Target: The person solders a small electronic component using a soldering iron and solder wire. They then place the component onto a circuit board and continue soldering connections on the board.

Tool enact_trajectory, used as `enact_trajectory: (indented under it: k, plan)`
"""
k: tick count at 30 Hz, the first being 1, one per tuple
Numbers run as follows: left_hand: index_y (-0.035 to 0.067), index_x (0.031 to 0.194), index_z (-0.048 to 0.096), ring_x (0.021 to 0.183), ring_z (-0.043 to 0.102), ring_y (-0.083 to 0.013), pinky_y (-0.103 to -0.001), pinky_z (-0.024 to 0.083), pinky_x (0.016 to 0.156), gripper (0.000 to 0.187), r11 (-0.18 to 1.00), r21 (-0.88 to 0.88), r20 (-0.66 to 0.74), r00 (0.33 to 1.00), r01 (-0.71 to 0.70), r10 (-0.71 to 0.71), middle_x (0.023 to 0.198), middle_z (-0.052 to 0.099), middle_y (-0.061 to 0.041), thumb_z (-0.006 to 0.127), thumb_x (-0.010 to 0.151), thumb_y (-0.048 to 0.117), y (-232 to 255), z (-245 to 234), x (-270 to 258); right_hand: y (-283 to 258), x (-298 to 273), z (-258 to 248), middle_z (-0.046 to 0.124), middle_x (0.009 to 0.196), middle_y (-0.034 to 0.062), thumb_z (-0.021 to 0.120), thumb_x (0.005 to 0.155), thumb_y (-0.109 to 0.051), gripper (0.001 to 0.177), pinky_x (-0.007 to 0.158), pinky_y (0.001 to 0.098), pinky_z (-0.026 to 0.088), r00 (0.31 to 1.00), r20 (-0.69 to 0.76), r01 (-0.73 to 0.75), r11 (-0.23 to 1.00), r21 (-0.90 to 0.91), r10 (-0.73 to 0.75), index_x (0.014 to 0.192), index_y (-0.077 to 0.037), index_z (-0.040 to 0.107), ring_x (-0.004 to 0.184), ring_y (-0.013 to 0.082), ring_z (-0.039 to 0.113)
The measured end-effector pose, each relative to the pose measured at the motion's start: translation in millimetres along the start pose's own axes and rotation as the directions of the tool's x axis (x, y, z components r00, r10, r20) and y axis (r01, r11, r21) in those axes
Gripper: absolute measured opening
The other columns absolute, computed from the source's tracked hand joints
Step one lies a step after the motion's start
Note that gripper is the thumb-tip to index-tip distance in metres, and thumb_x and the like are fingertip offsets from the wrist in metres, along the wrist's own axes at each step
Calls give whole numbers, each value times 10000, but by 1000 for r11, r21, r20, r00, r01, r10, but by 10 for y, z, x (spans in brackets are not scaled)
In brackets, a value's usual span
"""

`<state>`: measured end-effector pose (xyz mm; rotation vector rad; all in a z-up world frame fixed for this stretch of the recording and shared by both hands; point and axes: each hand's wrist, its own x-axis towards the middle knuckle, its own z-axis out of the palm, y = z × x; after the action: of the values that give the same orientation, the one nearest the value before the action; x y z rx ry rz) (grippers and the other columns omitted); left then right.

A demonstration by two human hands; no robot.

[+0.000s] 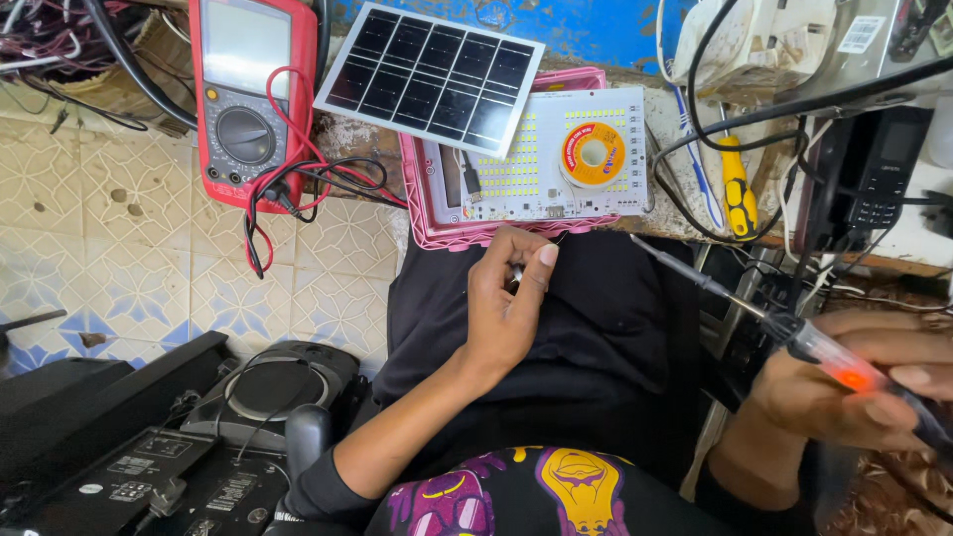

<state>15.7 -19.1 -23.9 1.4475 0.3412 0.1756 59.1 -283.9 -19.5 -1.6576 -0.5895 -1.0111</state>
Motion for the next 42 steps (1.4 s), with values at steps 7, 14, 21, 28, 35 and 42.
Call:
enact_trajectory:
  k: [7,14,21,28,35,42]
  plan:
    - [114,939,612,671,476,-54,-240,361,605,173,999,24,4,999,-35,35,782,565,41,574,1035,253,-79,-8,16,-142,-33,406,329,946,165,460,1122,-233,278,723,408,332,954,-151,-290,926,-240,260,1187,20,368,819,262,310]
    - [92,978,658,754,564,-86,-247,433,668,161,997,39,-17,998,-62,63,903,650,0,588,1036,225,-130,-4,18,-302,-91,648,357,556,50,495,1137,-433,619,672,286,437,727,-253,-686,671,-281,638,640,-92,352,519,189,437]
    - [91,988,669,777,576,-88,-245,435,671,183,997,57,-25,999,-43,44,917,668,3,588,1036,247,-127,0,22,-240,-59,791,353,556,4,604,997,-470,417,454,262,349,567,-355,-795,606,0,743,968,-79,465,476,127,375]
    - [102,986,675,772,564,-77,-237,424,669,168,998,57,-43,998,-31,34,882,644,24,605,1029,249,-145,-9,28,-213,-86,817,377,601,80,643,990,-450,433,432,294,362,582,-380,-777,629,-1,719,981,-58,459,464,180,410]
    - [107,975,672,752,555,-77,-245,409,657,152,995,88,-44,998,-51,55,873,647,26,602,1031,230,-126,-18,47,-163,-114,808,410,618,102,688,959,-438,426,396,313,377,555,-406,-785,618,32,726,990,-66,482,450,206,436]
    - [98,986,677,757,558,-73,-236,425,669,149,996,69,-53,997,-52,55,883,653,26,610,1030,223,-135,-11,49,-124,-168,768,453,586,123,725,922,-481,485,422,327,422,510,-443,-810,585,41,737,958,-52,503,446,219,480]
